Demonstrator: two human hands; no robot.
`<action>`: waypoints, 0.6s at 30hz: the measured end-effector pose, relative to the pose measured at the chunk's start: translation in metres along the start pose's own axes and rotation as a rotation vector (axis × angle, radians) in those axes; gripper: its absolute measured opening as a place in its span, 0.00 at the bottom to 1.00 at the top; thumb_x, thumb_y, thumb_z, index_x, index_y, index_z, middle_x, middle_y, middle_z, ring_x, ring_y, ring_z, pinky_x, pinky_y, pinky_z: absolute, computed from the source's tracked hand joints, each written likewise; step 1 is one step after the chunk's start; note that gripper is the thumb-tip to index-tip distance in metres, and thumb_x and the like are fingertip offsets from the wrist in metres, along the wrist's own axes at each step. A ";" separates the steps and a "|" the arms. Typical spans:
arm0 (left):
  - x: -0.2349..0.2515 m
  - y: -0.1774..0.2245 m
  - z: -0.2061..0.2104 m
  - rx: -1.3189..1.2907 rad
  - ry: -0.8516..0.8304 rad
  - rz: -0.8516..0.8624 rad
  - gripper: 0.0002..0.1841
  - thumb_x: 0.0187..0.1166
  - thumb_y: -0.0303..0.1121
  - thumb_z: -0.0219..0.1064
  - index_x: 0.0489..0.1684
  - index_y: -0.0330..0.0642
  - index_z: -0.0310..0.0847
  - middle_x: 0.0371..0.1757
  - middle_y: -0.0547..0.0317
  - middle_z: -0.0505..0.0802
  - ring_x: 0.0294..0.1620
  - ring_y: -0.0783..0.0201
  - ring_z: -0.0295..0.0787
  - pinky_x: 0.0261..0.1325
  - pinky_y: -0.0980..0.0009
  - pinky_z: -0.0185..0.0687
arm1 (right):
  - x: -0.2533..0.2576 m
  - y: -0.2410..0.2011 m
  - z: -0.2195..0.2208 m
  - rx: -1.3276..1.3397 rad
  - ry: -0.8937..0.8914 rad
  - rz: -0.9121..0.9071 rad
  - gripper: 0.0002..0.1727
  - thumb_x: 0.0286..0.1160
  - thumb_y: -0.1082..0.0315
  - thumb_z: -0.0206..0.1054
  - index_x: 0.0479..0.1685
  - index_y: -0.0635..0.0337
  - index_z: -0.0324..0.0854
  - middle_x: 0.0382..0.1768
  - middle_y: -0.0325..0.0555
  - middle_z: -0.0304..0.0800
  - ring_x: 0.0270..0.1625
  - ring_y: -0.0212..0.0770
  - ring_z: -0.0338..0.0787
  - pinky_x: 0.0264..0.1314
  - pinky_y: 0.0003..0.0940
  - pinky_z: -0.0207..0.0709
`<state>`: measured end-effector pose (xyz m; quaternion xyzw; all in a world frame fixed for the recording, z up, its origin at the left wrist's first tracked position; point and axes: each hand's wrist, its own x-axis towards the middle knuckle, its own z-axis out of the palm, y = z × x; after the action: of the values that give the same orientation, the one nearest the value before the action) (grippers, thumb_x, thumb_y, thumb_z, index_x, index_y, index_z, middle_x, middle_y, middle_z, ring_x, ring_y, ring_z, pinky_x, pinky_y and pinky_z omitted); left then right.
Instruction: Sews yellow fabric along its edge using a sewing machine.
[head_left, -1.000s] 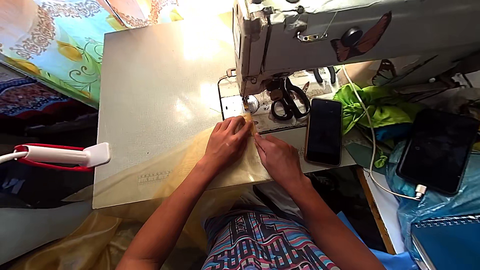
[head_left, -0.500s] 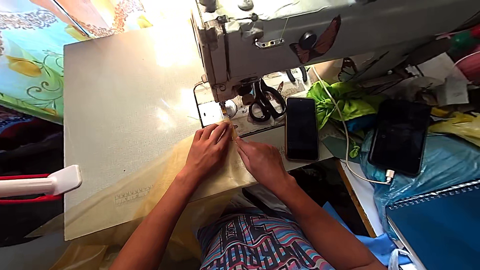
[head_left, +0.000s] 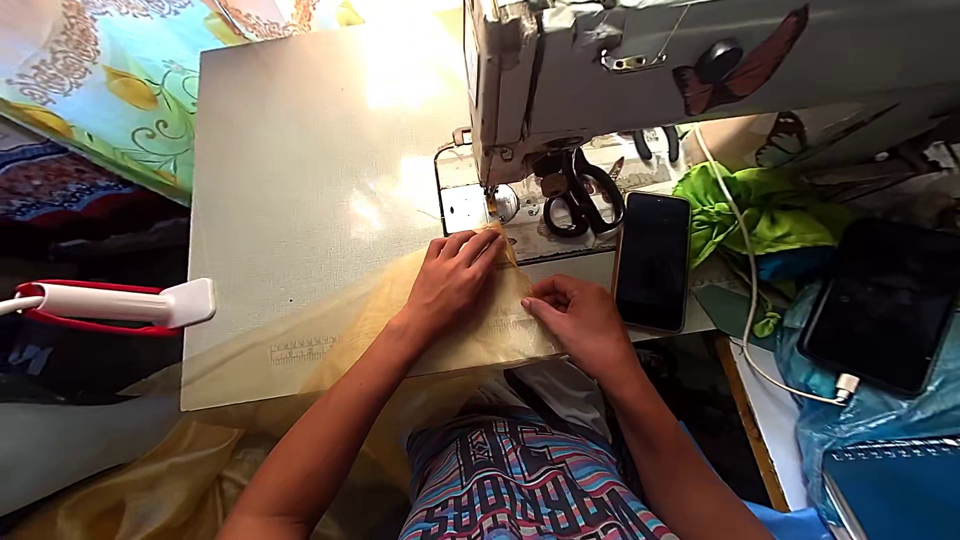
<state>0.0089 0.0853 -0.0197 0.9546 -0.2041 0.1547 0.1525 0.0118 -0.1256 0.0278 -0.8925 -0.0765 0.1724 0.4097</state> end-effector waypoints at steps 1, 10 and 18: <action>0.000 0.001 0.000 -0.002 -0.002 -0.005 0.20 0.88 0.32 0.52 0.73 0.41 0.82 0.75 0.52 0.87 0.73 0.47 0.83 0.70 0.48 0.74 | -0.001 0.000 0.000 -0.014 0.001 -0.002 0.07 0.78 0.63 0.74 0.43 0.57 0.89 0.29 0.40 0.90 0.31 0.34 0.87 0.38 0.38 0.81; 0.005 0.021 -0.006 -0.028 -0.010 -0.156 0.21 0.88 0.37 0.53 0.71 0.41 0.85 0.75 0.52 0.87 0.74 0.47 0.81 0.70 0.46 0.72 | -0.018 0.014 0.033 -0.582 0.389 -0.494 0.17 0.75 0.73 0.66 0.59 0.61 0.93 0.21 0.51 0.87 0.22 0.51 0.88 0.21 0.42 0.76; 0.001 0.017 0.004 -0.034 0.036 -0.160 0.27 0.83 0.52 0.63 0.72 0.43 0.85 0.76 0.54 0.86 0.77 0.51 0.80 0.74 0.48 0.71 | -0.003 -0.008 -0.005 -0.614 -0.067 -0.482 0.15 0.85 0.64 0.63 0.58 0.59 0.92 0.32 0.55 0.90 0.36 0.58 0.92 0.34 0.55 0.83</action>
<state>0.0034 0.0693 -0.0188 0.9621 -0.1271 0.1554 0.1843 0.0111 -0.1250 0.0379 -0.9238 -0.3455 0.0694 0.1498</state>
